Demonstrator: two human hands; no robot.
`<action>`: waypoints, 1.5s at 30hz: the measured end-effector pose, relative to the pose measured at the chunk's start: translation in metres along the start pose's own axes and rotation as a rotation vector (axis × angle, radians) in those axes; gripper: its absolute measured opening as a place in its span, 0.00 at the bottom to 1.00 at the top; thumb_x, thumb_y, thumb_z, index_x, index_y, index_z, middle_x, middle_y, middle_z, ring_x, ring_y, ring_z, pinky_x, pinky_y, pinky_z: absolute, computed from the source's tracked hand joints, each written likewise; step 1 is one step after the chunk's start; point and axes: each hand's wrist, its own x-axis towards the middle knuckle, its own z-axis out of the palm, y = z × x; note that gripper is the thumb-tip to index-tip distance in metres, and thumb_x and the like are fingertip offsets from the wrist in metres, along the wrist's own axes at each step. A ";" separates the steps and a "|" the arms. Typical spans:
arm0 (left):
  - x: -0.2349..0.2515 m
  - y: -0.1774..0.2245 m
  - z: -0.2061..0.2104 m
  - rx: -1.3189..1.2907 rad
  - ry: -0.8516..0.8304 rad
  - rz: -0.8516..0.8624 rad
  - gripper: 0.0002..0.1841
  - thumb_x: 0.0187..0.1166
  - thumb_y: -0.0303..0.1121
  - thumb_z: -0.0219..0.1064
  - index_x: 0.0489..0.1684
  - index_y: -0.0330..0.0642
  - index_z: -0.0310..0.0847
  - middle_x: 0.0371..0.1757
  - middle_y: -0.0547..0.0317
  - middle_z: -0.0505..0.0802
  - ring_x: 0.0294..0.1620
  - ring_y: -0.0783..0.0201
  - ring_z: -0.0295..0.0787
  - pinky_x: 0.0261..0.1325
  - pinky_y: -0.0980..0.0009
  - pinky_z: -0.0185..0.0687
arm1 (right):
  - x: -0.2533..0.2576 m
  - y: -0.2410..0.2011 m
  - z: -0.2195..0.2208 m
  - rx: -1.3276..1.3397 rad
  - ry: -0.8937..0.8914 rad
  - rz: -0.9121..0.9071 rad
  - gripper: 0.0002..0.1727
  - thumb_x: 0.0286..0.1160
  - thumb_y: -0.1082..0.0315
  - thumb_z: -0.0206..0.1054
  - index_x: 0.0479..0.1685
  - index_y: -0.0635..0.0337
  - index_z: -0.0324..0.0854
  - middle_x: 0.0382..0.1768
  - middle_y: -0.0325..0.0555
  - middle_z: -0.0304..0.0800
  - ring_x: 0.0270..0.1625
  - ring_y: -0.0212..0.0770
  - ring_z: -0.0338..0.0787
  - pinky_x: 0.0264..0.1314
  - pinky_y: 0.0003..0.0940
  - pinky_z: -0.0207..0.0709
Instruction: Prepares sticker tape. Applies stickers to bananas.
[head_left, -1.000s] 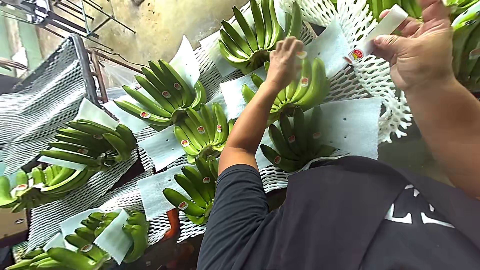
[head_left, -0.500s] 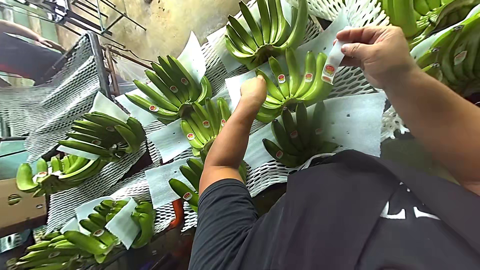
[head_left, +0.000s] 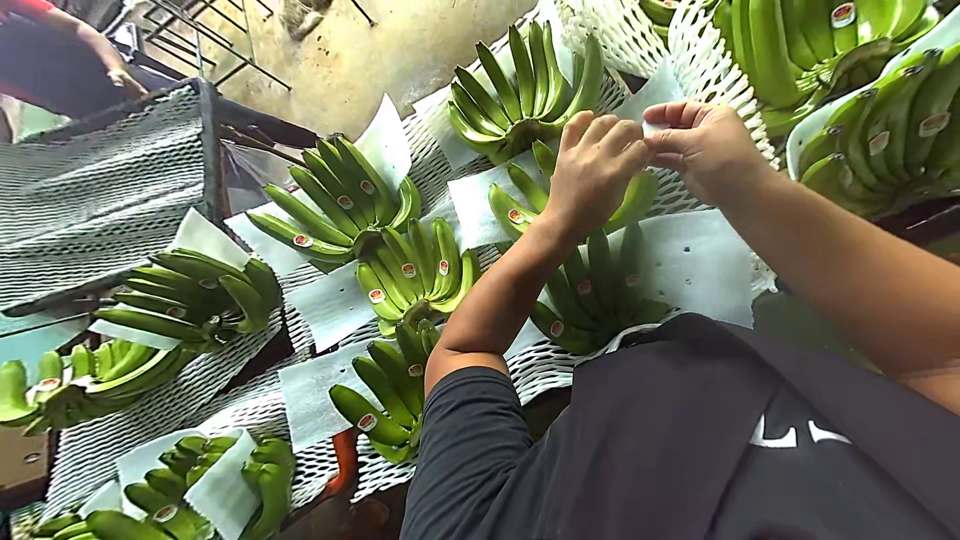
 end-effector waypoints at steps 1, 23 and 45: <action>-0.002 0.000 0.002 0.009 0.021 0.020 0.04 0.77 0.27 0.71 0.33 0.45 0.91 0.50 0.54 0.96 0.59 0.53 0.91 0.75 0.48 0.71 | 0.000 0.001 0.000 0.019 0.002 0.017 0.18 0.72 0.84 0.68 0.61 0.67 0.76 0.43 0.41 0.86 0.38 0.30 0.91 0.47 0.26 0.89; -0.019 -0.005 0.010 -0.094 0.181 0.101 0.13 0.81 0.26 0.68 0.60 0.44 0.88 0.41 0.56 0.97 0.50 0.59 0.92 0.82 0.44 0.59 | 0.002 0.004 0.002 0.049 -0.044 0.070 0.16 0.76 0.84 0.63 0.60 0.66 0.77 0.41 0.41 0.89 0.39 0.30 0.91 0.45 0.26 0.88; 0.004 -0.080 -0.010 -0.705 -0.091 -0.349 0.42 0.70 0.16 0.70 0.88 0.26 0.52 0.57 0.36 0.87 0.49 0.55 0.90 0.54 0.61 0.88 | 0.023 0.022 -0.005 -0.190 0.133 0.046 0.36 0.68 0.83 0.71 0.80 0.66 0.65 0.62 0.53 0.79 0.44 0.37 0.90 0.46 0.32 0.89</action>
